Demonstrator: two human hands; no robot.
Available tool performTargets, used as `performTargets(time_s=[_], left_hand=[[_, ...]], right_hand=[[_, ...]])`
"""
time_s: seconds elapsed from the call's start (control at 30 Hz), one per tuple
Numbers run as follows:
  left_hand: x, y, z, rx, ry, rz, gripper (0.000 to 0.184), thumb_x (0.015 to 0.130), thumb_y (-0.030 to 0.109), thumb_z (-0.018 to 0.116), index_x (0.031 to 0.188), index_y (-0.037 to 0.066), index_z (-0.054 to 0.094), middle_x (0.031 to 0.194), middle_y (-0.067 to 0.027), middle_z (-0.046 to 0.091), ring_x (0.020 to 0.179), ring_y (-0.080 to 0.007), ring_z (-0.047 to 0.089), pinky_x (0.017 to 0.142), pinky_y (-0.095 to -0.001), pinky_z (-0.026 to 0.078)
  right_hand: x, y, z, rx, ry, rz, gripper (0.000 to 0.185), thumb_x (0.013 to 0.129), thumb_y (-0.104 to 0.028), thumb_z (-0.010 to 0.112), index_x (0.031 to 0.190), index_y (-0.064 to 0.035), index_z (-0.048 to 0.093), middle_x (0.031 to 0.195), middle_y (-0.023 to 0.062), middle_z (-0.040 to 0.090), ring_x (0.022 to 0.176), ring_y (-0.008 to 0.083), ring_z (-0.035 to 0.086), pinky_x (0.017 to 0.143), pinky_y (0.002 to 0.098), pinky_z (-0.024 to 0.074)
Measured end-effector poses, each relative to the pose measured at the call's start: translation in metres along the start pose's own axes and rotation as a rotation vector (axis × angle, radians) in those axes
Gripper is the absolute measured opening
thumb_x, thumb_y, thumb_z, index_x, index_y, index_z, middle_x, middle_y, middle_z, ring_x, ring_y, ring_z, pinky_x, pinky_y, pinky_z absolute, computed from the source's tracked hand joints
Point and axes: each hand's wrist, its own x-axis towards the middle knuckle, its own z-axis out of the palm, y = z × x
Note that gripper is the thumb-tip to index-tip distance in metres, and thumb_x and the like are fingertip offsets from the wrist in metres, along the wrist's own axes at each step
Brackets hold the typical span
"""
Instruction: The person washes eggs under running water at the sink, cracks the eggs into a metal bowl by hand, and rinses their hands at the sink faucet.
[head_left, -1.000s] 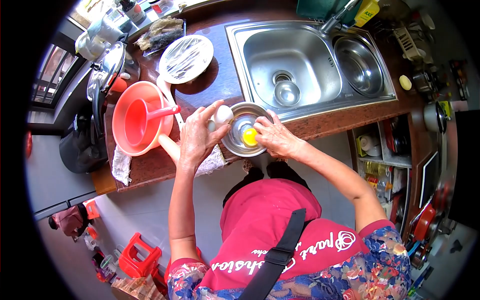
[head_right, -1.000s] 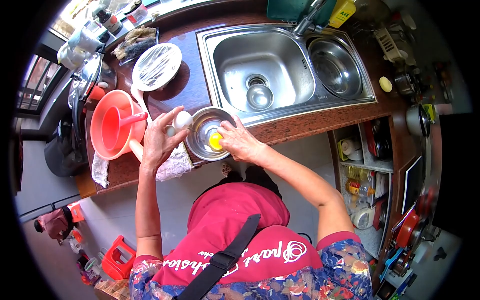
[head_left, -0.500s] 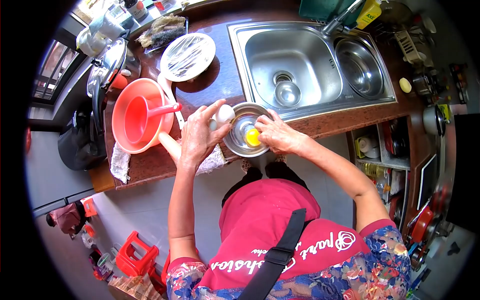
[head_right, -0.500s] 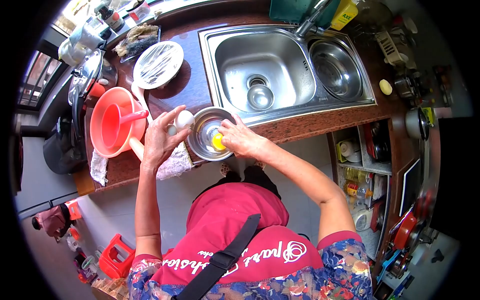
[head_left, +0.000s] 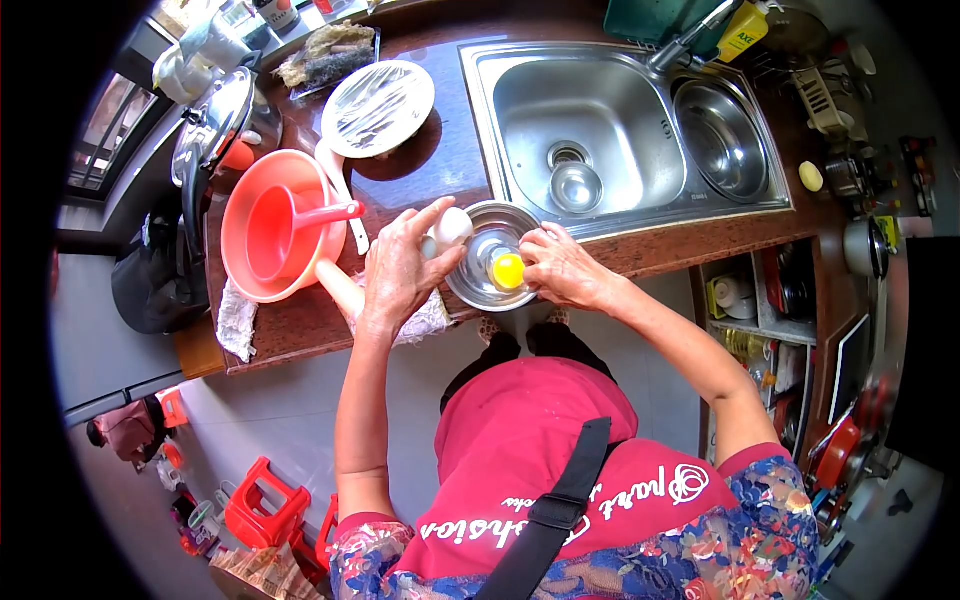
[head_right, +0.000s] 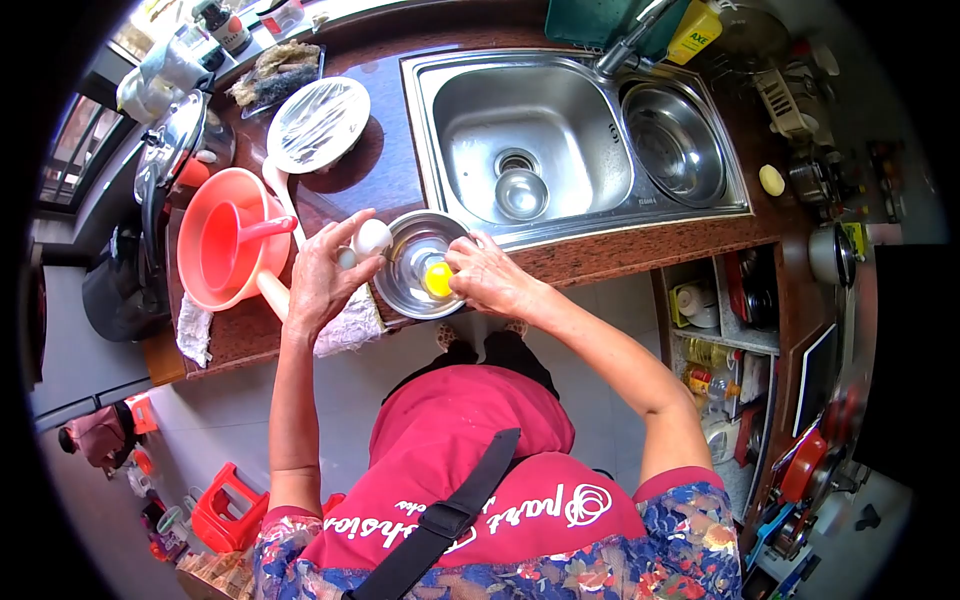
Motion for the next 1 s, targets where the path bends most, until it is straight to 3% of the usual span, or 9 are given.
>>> performTargets(time_s=[0.47, 1.0], left_hand=[[-0.0002, -0.0025, 0.0049, -0.013, -0.004, 0.004, 0.054, 0.069, 0.014, 0.076, 0.121, 0.012, 0.06, 0.09, -0.0116, 0.063, 0.081, -0.0239, 0.062, 0.075, -0.036, 0.048], [-0.0012, -0.005, 0.0048, -0.031, -0.011, -0.017, 0.055, 0.069, 0.013, 0.076, 0.122, 0.012, 0.059, 0.096, -0.0123, 0.064, 0.086, -0.0238, 0.062, 0.078, -0.0361, 0.049]], right_hand=[[0.0027, 0.0034, -0.0004, 0.004, -0.048, -0.024, 0.022, 0.059, -0.003, 0.07, 0.073, -0.0099, 0.054, 0.094, 0.0073, 0.049, 0.104, 0.0259, 0.047, 0.095, 0.0449, 0.0324], [0.0033, 0.0056, -0.0014, 0.042, -0.086, -0.009, 0.023, 0.059, -0.002, 0.071, 0.073, -0.011, 0.056, 0.092, 0.006, 0.049, 0.103, 0.0245, 0.047, 0.095, 0.0438, 0.0321]])
